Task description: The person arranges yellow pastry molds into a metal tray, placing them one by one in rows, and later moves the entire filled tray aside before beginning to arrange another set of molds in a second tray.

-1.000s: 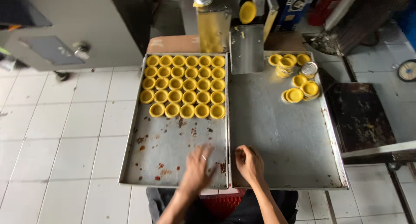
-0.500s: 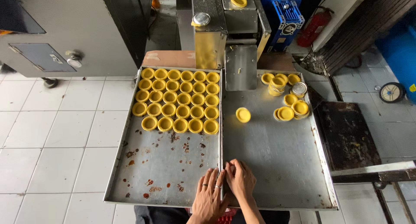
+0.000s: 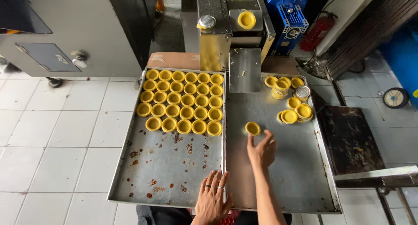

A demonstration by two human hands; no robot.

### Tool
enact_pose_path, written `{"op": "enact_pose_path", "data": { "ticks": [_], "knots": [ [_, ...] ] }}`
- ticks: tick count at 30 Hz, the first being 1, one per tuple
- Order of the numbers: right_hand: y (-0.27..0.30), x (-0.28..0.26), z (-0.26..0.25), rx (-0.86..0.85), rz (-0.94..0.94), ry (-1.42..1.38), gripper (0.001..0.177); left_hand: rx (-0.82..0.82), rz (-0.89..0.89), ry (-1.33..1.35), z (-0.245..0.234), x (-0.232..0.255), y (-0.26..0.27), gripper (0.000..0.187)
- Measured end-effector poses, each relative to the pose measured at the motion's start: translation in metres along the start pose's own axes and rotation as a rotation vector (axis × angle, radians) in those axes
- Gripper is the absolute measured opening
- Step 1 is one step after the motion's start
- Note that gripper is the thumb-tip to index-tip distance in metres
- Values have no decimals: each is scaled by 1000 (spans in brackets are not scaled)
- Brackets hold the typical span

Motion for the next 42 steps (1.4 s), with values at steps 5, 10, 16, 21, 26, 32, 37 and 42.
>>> {"op": "enact_pose_path", "data": {
  "ticks": [5, 10, 16, 21, 26, 32, 37, 42],
  "knots": [
    [-3, 18, 22, -93, 16, -13, 44, -12, -7, -5, -2, -1, -4, 76],
    [-5, 24, 27, -108, 49, -105, 56, -38, -10, 26, -1, 3, -6, 72],
    [-10, 17, 29, -300, 182, 20, 36, 31, 28, -17, -17, 3, -4, 75],
    [44, -31, 27, -767, 119, -991, 48, -65, -175, 273, -22, -13, -10, 77],
    [2, -13, 30, -523, 119, -628, 30, 134, -108, 155, -82, -31, 4, 48],
    [-99, -45, 38, -119, -147, -185, 54, -47, -54, -46, -85, -59, 49, 42],
    [-94, -44, 65, -208, -78, -92, 37, -13, -77, -57, -104, -58, 67, 46],
    [-14, -31, 72, -476, -45, -990, 25, 155, -97, -207, -108, -79, 69, 60]
  ]
}}
Point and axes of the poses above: each hand's wrist, its own y-axis away from the middle knuckle, its own z-axis out of the palm, x = y × z, the point moved 7 cm from there along -y, towards the middle knuckle, and after that the axes turned 10 degrees about -z, right-handed, at the moved point
